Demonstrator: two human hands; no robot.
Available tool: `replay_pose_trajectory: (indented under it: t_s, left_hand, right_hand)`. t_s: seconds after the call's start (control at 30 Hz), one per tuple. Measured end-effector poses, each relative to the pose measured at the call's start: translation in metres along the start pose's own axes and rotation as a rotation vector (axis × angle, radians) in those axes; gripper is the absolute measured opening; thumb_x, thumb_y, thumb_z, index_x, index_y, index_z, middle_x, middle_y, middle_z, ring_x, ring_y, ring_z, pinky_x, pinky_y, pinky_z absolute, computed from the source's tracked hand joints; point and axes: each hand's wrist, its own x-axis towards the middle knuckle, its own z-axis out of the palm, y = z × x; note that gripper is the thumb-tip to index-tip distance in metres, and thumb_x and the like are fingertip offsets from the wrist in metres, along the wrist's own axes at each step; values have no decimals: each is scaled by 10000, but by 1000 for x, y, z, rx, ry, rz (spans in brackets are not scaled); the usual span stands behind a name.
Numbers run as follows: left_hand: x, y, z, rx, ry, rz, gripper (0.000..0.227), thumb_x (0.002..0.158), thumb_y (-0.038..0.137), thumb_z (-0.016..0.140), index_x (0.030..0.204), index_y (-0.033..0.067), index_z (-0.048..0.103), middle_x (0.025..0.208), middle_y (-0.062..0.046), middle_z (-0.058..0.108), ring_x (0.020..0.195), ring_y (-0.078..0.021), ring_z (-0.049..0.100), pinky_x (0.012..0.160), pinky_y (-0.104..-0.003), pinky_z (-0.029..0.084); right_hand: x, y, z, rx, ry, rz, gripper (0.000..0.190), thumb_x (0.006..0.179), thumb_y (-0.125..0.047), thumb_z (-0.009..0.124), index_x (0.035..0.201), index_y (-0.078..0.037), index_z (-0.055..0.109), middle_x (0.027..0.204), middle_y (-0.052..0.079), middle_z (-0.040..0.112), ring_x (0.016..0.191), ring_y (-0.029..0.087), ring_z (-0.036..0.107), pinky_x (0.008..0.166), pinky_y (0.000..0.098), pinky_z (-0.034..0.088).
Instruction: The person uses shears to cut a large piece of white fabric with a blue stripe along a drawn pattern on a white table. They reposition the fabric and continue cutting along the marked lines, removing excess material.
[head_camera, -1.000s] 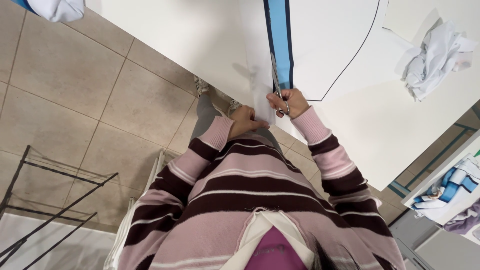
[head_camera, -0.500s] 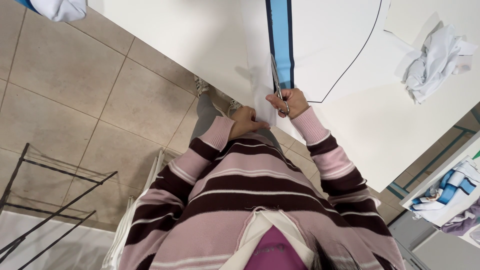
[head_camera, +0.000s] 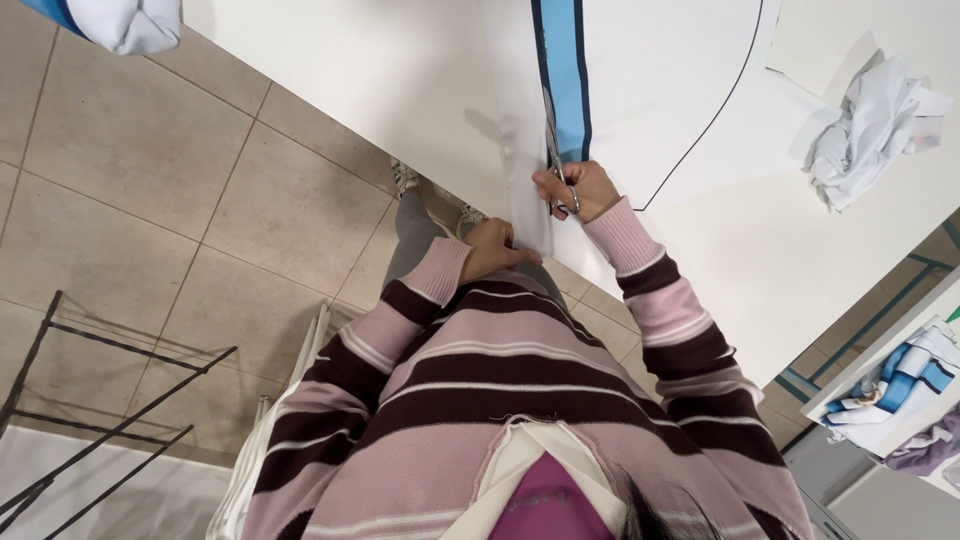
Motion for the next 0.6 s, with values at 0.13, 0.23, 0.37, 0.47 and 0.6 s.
replay_pose_trajectory:
  t_s: [0.13,0.23,0.37,0.47,0.6]
  left_hand:
    - [-1,2,-2,-3,-9,12,407,789,354,850,674,-16,727,591,-102,700,501,-138,658,487,-305,507]
    - [0,0,-3,14,-7,11,429,787,359,858,654,-20,708,577,-107,690,489,-142,654,474,-310,502]
    - [0,0,-2,9,-21,8,453,782,369,862,632,-23,693,569,-110,687,481,-145,652,466,-314,503]
    - [0,0,-3,12,-36,-4,467,777,380,869,627,-23,688,568,-115,684,480,-149,647,464,-320,504]
    - [2,-3,-3,38,-26,18,468,774,391,869,635,-19,693,566,-121,679,477,-154,646,464,-321,505]
  right_hand:
    - [2,6,-1,-9,4,-30,377,948,-323,752,687,-74,642,601,-3,572,467,73,481,408,242,399]
    - [2,8,-2,-9,21,-14,384,933,-326,769,670,-79,637,587,-6,561,444,72,473,393,240,389]
    - [-2,0,0,-35,33,-12,433,931,-345,780,638,-77,607,578,-6,559,434,73,468,383,243,383]
    - [-2,-4,-1,-30,21,-12,448,932,-362,772,633,-76,600,582,-5,562,444,73,474,396,243,392]
    - [9,-11,-5,18,-21,-50,423,940,-392,744,682,-77,632,622,6,612,475,85,524,437,244,426]
